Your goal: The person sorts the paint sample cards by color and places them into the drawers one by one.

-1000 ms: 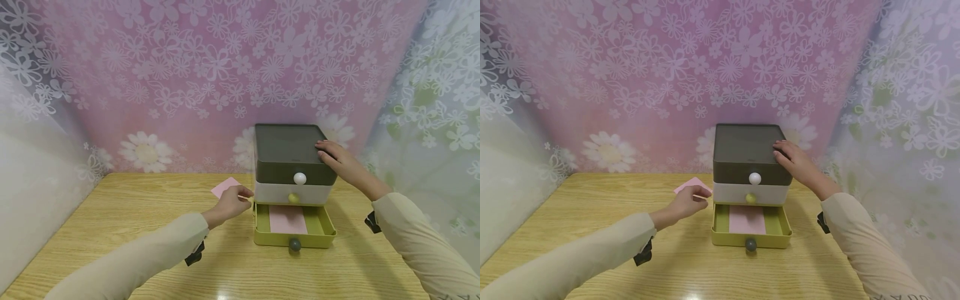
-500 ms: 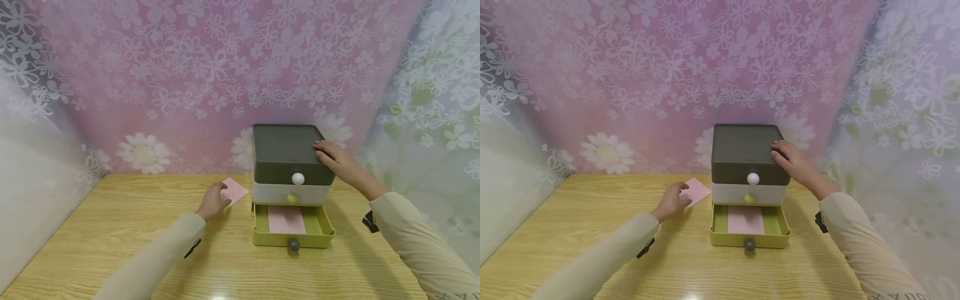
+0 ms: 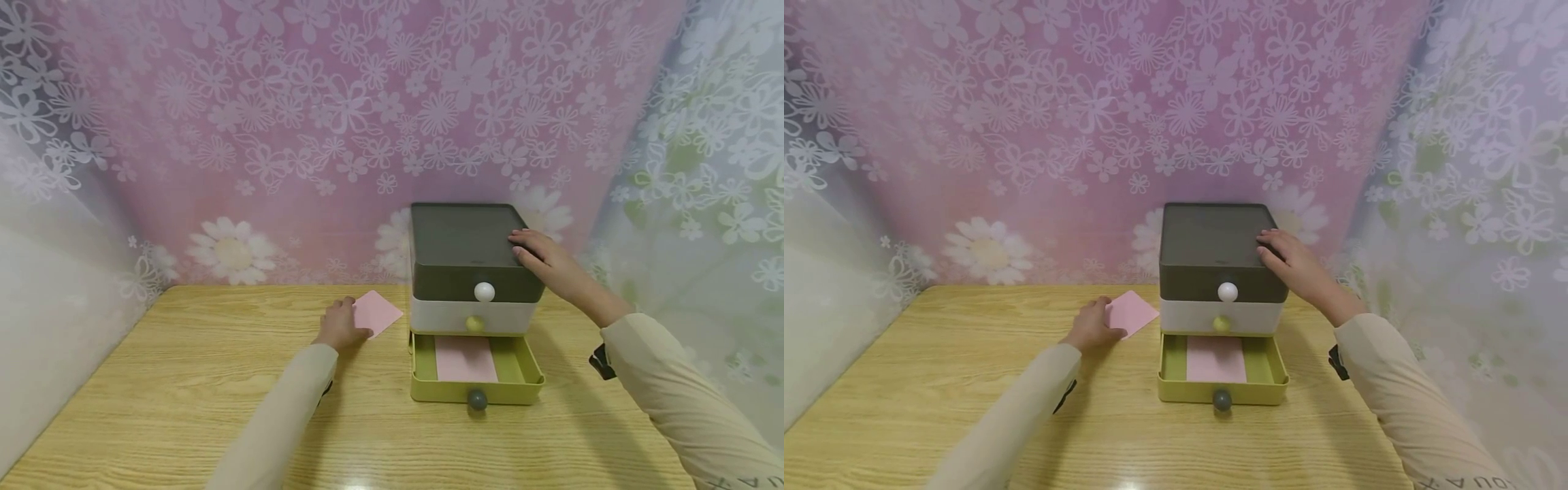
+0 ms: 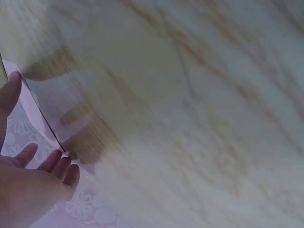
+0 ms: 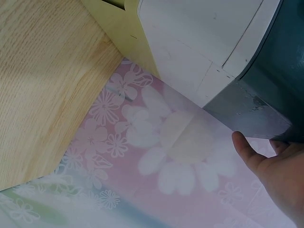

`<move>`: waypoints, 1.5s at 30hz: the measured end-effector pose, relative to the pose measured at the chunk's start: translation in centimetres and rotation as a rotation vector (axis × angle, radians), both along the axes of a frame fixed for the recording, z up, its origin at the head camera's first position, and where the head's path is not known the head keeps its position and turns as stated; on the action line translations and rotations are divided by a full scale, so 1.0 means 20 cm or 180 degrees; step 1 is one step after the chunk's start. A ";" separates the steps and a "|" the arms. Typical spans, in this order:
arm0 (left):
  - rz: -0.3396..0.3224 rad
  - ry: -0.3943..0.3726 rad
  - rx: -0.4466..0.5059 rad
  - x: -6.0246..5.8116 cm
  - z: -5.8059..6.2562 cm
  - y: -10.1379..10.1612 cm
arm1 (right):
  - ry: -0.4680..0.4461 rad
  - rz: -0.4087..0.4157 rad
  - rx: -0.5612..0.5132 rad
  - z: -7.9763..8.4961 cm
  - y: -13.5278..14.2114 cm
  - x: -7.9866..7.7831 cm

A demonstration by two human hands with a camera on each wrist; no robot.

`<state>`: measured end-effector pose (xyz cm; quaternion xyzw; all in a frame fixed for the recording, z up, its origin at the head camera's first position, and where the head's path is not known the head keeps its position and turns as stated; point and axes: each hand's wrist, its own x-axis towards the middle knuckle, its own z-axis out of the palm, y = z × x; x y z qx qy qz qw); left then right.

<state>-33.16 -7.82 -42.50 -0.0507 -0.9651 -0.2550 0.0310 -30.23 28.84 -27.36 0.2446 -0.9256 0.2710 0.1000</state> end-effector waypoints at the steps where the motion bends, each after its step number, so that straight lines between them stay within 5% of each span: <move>1: -0.0004 -0.0022 -0.0021 0.00 0.00 0.00 | 0.0000 0.0000 -0.0002 0.00 0.00 0.00; 21: -0.0057 -0.0142 0.0544 -0.02 0.04 -0.07 | 0.0051 -0.0025 0.0013 0.00 -0.01 0.00; 34: -0.0468 -0.0529 0.1100 -0.02 0.14 -0.16 | 0.0053 0.0011 -0.0031 0.00 -0.01 0.00; 45: -0.1272 -0.1107 0.1566 0.03 0.26 -0.26 | 0.0071 0.0013 -0.0022 0.00 0.00 -0.01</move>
